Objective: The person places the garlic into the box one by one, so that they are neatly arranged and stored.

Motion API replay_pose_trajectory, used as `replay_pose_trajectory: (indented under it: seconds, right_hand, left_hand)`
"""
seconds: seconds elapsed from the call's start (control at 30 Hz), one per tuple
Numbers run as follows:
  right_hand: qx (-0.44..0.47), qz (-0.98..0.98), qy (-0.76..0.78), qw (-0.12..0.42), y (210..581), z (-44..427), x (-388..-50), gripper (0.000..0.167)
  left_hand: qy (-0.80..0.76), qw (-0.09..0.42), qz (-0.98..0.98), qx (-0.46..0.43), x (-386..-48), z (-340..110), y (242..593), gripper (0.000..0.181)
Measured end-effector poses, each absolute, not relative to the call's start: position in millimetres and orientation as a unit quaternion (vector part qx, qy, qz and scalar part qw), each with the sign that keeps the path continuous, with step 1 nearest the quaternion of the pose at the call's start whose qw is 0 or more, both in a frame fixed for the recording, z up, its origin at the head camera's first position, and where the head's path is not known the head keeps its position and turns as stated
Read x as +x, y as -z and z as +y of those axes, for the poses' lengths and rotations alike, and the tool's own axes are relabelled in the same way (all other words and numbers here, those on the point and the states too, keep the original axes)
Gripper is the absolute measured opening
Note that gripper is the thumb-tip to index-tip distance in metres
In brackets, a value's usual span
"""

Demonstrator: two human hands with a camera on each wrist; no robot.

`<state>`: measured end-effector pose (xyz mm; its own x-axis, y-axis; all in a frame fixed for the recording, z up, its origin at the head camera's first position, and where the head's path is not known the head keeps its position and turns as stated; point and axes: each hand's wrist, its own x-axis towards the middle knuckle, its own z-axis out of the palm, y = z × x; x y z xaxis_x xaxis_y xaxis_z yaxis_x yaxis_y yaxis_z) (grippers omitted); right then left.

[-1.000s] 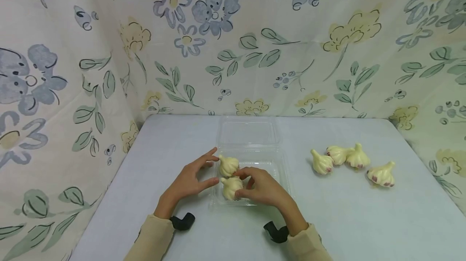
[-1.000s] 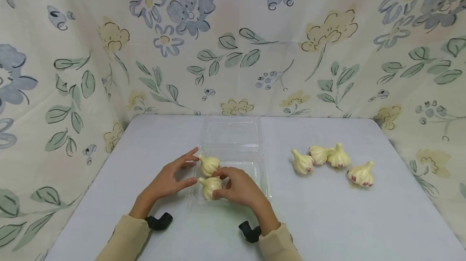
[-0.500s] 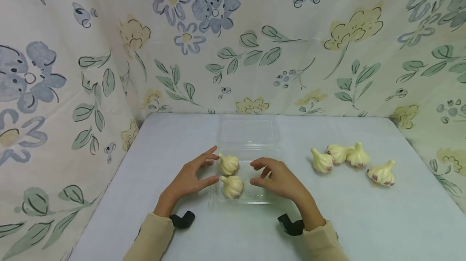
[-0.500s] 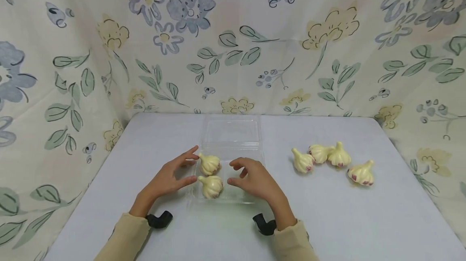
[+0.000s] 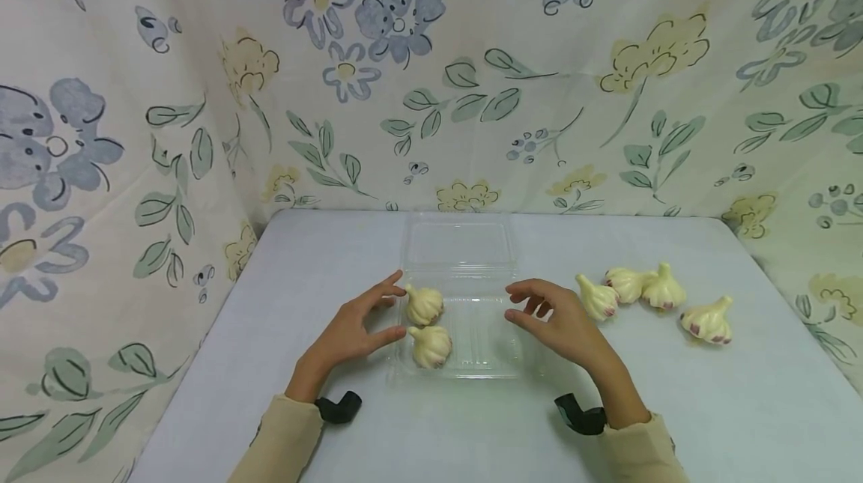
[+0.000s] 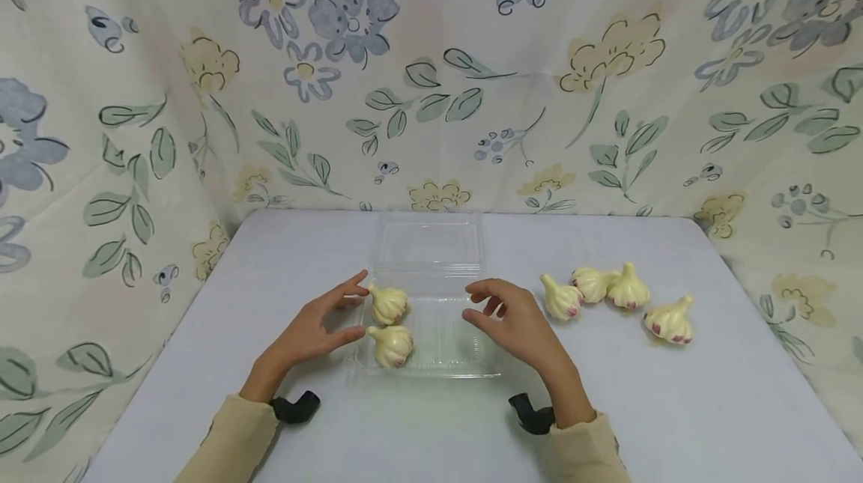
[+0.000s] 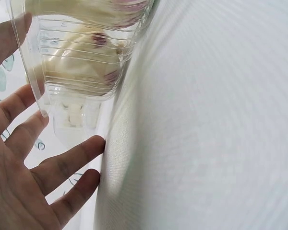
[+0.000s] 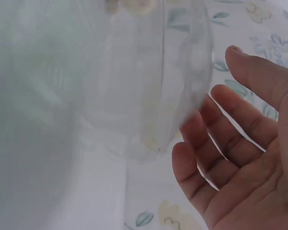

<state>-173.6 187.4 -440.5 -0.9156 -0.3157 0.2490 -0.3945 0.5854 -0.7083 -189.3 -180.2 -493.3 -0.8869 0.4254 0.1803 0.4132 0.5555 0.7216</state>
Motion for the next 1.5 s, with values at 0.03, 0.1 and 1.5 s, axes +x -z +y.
replay_pose_trajectory:
  seconds: [0.03, 0.1, 1.5]
  right_hand:
    - [0.196, -0.890, -0.408, 0.055, 440.9, 191.2, -173.6, 0.033]
    - [0.189, -0.891, -0.406, 0.071, 441.8, 198.6, -173.4, 0.033]
    - [0.049, -0.956, -0.261, 0.126, 466.2, 290.4, -177.4, 0.058]
  left_hand:
    - [-0.408, 0.007, 0.882, 0.237, -189.3, -180.1, 493.2, 0.064]
    - [-0.409, 0.007, 0.881, 0.237, -189.2, -179.9, 493.1, 0.066]
    - [-0.407, 0.005, 0.882, 0.236, -188.7, -180.9, 494.9, 0.058]
